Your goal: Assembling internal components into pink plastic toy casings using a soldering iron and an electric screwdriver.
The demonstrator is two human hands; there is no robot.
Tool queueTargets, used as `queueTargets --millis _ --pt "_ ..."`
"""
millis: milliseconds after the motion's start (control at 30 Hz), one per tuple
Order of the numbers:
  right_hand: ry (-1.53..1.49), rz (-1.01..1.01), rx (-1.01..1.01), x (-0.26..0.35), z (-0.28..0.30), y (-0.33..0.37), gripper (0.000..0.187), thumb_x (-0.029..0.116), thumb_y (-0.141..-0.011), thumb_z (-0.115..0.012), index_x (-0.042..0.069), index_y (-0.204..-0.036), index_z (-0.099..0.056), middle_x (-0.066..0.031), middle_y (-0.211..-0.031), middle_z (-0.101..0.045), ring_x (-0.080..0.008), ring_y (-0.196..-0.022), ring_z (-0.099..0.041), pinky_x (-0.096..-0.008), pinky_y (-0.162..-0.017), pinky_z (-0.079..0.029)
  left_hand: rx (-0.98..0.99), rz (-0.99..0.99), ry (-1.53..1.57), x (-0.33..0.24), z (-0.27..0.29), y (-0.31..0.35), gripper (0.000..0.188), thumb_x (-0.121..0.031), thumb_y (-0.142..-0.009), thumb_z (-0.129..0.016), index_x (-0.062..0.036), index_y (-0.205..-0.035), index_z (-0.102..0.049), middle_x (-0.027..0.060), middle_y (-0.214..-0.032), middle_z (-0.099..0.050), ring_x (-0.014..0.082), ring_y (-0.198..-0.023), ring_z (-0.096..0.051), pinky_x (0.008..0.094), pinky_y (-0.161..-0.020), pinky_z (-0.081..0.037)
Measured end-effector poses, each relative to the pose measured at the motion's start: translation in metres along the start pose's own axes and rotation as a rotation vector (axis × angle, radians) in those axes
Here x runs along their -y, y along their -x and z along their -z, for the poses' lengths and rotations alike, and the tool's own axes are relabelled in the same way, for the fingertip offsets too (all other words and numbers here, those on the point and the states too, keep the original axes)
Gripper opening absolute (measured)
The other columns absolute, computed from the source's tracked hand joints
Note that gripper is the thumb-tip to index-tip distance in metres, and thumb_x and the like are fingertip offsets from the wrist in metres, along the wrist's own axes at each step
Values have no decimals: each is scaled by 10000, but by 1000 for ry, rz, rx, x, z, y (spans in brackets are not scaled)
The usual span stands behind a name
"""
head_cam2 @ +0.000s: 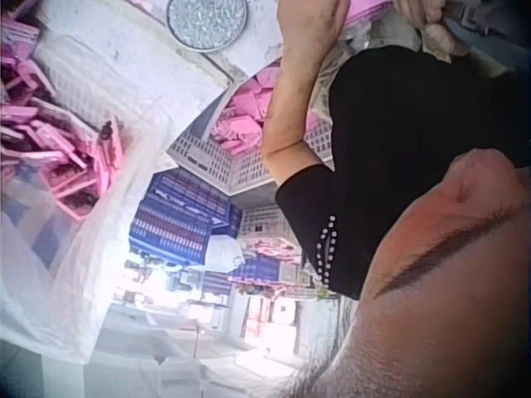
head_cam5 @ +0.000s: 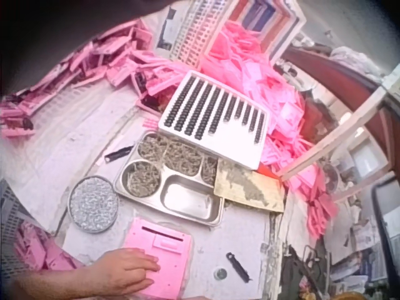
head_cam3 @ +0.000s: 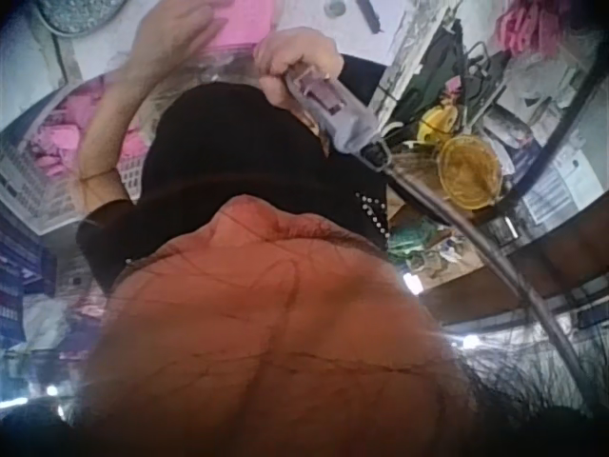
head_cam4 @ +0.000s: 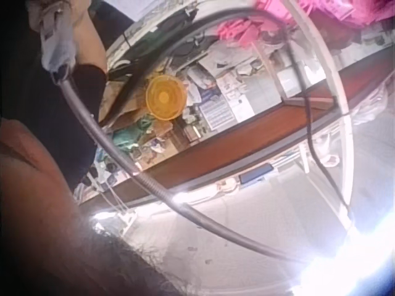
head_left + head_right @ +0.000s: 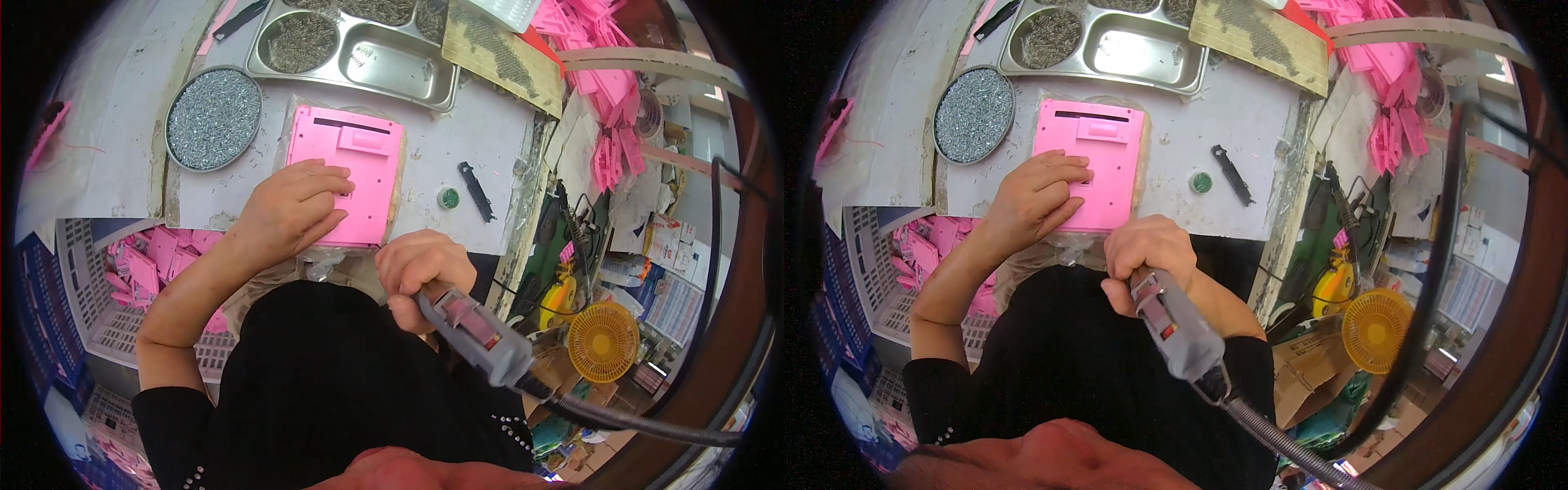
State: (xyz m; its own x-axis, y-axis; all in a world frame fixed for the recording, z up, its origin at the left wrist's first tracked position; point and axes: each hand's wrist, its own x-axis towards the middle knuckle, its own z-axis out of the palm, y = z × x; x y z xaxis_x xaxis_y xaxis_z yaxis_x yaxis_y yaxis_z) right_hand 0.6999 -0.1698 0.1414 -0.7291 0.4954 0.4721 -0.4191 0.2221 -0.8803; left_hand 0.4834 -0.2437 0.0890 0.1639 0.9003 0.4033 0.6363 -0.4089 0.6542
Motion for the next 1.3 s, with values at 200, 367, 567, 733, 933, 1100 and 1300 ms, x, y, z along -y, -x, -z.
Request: queueTargets --millis 200,367,567,733,933,1100,1300 --pt "-231 -81 -35 12 16 -22 209 -25 -760 -718 69 -774 -532 -66 -637 -565 -233 -543 -601 -343 -543 -519 2 0 20 1 -1 -1 220 -98 -833 -772 -24 -788 -570 107 -1169 -719 309 -1153 -679 484 -1042 -523" --pt "25 -64 -9 -11 7 -29 222 41 -856 -700 88 -822 -486 -53 -607 -553 -221 -501 -537 -398 -549 -512 -13 -4 37 1 -2 -1 224 -100 -825 -776 -22 -783 -569 103 -1161 -717 308 -1148 -679 483 -1042 -524" --pt "-170 -38 66 -6 26 -46 205 11 -817 -700 69 -808 -504 -72 -627 -560 -214 -532 -574 -345 -542 -497 -27 1 21 2 -2 2 225 -100 -825 -775 -16 -785 -570 110 -1167 -713 306 -1140 -679 489 -1039 -524" --pt "30 -135 -29 -25 31 -55 239 62 -908 -698 89 -844 -469 -43 -585 -516 -190 -504 -502 -356 -526 -454 -16 -3 32 1 -2 -2 221 -98 -823 -777 -20 -787 -574 113 -1170 -708 301 -1146 -673 486 -1038 -522" --pt "12 -141 88 -28 41 -62 231 63 -920 -680 90 -887 -453 -58 -622 -523 -187 -562 -529 -353 -575 -463 -20 -3 -3 1 1 -3 173 -123 -852 -751 -29 -819 -610 103 -1120 -697 278 -1128 -667 457 -1041 -520" --pt "-196 -15 -191 -32 54 -94 320 143 -944 -714 108 -867 -406 -41 -605 -502 -155 -533 -478 -350 -546 -417 -21 19 26 0 -6 4 207 -99 -813 -786 -29 -801 -592 104 -1157 -701 291 -1153 -668 487 -1039 -518" --pt "-54 -128 -184 -65 55 -96 330 164 -949 -726 101 -868 -413 -55 -609 -514 -137 -494 -462 -323 -502 -417 -8 27 45 0 -5 0 203 -99 -815 -785 -32 -816 -594 105 -1149 -700 292 -1160 -668 484 -1041 -516"
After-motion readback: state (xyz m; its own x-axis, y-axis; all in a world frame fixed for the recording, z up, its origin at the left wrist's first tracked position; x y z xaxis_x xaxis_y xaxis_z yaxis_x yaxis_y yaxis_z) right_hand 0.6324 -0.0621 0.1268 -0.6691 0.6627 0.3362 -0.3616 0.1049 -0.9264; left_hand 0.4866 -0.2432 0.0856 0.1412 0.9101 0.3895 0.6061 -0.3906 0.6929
